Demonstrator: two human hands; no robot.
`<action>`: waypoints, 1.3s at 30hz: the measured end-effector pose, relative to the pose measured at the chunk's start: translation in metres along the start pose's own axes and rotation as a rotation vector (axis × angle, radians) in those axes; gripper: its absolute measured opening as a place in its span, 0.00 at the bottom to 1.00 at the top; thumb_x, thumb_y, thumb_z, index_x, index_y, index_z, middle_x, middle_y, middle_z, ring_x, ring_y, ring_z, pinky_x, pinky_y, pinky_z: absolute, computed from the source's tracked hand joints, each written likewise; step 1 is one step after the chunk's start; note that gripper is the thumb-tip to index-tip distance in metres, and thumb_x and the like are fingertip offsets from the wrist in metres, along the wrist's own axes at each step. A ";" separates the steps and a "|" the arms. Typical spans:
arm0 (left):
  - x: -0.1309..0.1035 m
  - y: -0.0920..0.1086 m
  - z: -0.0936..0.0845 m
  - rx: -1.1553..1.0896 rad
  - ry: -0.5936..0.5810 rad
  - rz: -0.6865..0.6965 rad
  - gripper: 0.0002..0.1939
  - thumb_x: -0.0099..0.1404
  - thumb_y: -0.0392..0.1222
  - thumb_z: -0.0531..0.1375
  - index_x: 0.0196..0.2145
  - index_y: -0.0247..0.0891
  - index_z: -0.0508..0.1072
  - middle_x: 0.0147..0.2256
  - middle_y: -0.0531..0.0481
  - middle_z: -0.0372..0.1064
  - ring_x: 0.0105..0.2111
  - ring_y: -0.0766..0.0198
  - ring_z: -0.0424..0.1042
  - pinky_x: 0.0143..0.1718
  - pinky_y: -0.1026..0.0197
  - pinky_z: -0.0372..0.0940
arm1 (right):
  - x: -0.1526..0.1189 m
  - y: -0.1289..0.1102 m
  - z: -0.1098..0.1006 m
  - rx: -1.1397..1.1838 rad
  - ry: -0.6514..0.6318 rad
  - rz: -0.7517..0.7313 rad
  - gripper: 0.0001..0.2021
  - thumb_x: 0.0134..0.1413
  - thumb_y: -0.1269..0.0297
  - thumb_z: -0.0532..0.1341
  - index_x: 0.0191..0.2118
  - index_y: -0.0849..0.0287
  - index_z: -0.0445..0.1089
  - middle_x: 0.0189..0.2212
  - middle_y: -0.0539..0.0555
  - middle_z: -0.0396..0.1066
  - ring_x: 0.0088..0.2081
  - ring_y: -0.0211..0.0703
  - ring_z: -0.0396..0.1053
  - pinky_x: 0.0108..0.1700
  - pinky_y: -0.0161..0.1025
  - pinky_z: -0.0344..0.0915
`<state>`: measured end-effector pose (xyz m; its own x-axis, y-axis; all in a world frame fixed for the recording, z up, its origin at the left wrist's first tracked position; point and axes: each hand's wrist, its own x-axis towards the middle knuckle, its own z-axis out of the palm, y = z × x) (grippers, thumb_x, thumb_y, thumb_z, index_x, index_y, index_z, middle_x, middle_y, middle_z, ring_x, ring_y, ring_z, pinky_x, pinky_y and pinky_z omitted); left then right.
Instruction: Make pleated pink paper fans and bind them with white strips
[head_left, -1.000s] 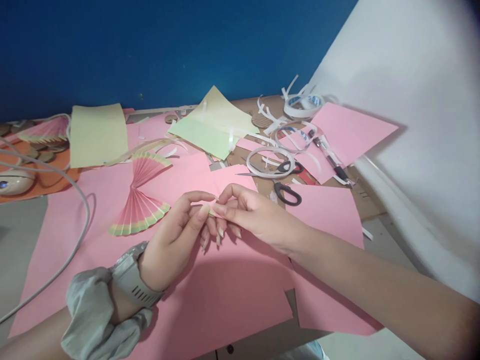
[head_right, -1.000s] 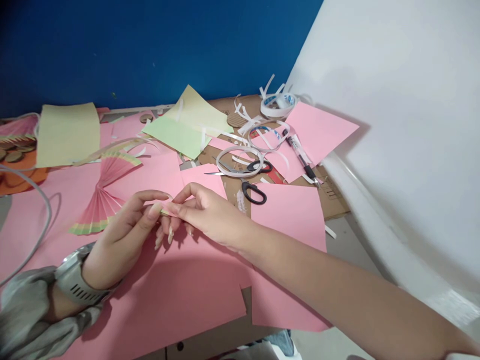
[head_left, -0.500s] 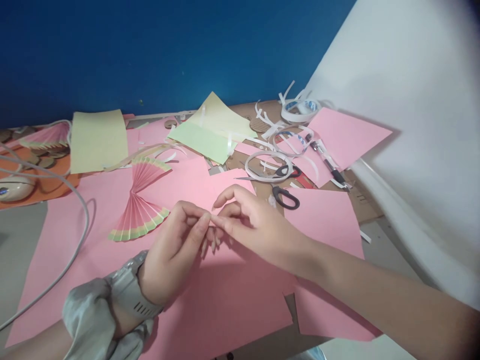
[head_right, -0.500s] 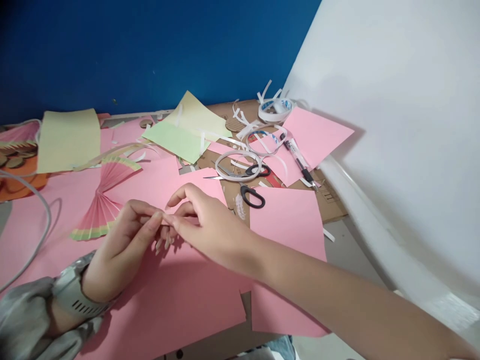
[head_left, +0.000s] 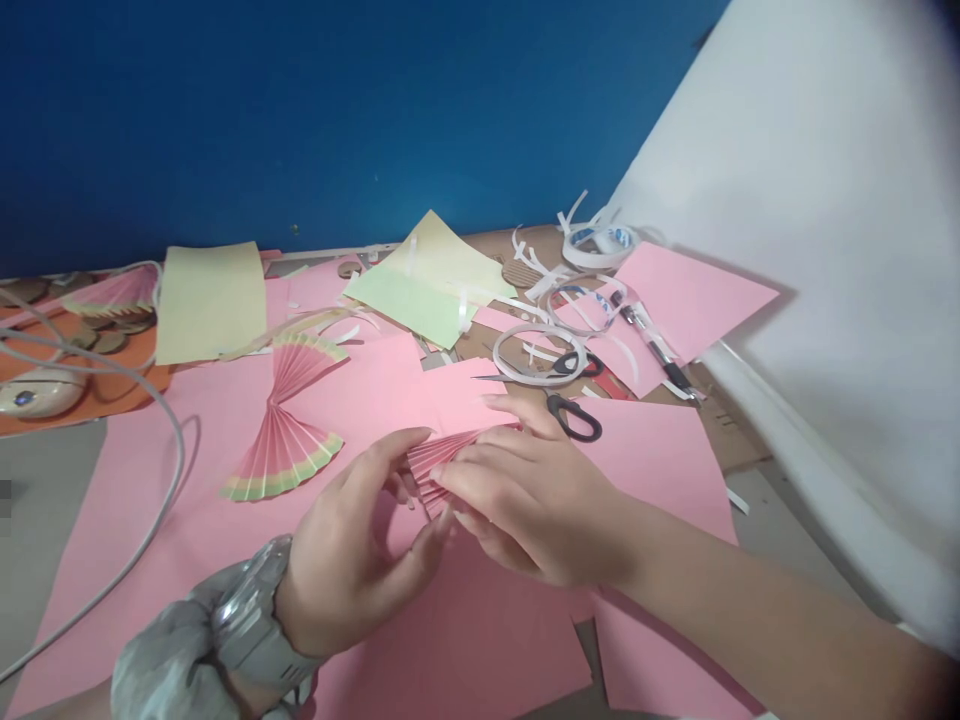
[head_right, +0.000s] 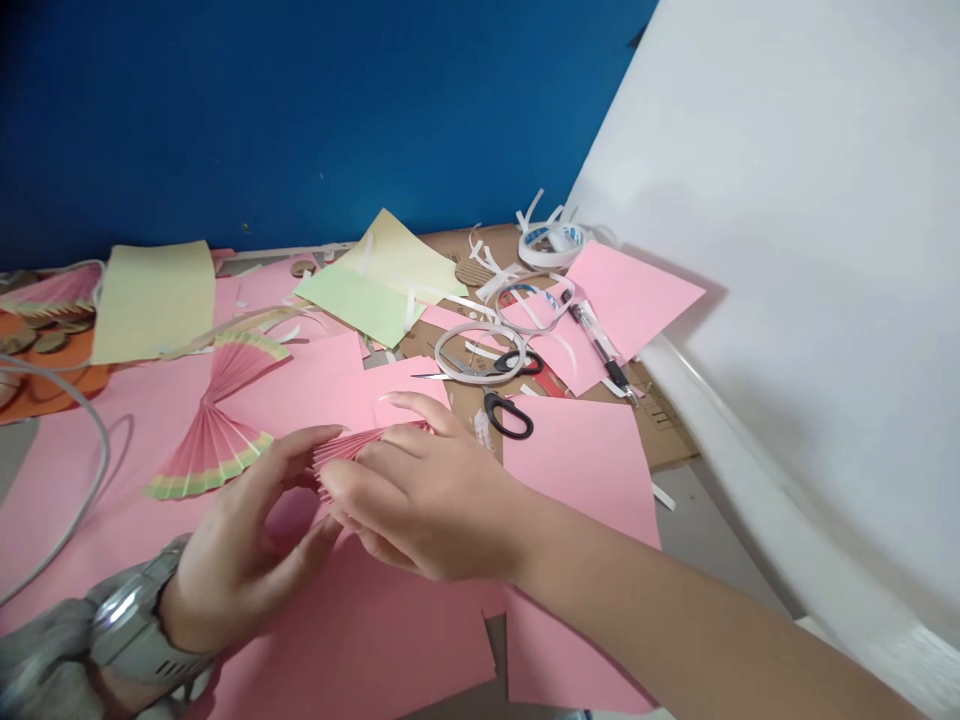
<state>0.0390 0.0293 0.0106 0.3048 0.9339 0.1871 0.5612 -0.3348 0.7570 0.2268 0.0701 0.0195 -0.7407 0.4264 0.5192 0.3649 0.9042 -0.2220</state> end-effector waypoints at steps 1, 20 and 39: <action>0.000 0.000 0.000 0.003 0.006 -0.010 0.22 0.60 0.36 0.56 0.51 0.38 0.56 0.36 0.47 0.66 0.33 0.63 0.69 0.34 0.60 0.68 | 0.000 0.000 0.000 -0.030 0.000 -0.012 0.09 0.55 0.71 0.53 0.43 0.62 0.60 0.32 0.50 0.73 0.33 0.38 0.67 0.53 0.48 0.53; 0.001 -0.001 -0.004 0.193 0.052 0.092 0.09 0.61 0.42 0.59 0.38 0.39 0.64 0.28 0.53 0.67 0.28 0.64 0.68 0.30 0.63 0.64 | 0.000 0.001 0.002 -0.021 -0.030 0.074 0.12 0.62 0.73 0.48 0.49 0.60 0.59 0.34 0.50 0.75 0.38 0.36 0.71 0.59 0.48 0.47; 0.006 -0.009 -0.008 0.335 0.079 0.140 0.04 0.65 0.37 0.52 0.35 0.40 0.66 0.29 0.52 0.69 0.31 0.63 0.69 0.33 0.62 0.62 | -0.003 0.003 0.000 0.178 -0.083 0.106 0.16 0.62 0.66 0.49 0.55 0.64 0.52 0.43 0.56 0.73 0.44 0.41 0.71 0.62 0.54 0.43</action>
<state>0.0295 0.0387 0.0099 0.3437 0.8786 0.3317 0.7432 -0.4703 0.4759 0.2302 0.0714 0.0177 -0.7503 0.5129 0.4171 0.3432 0.8414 -0.4174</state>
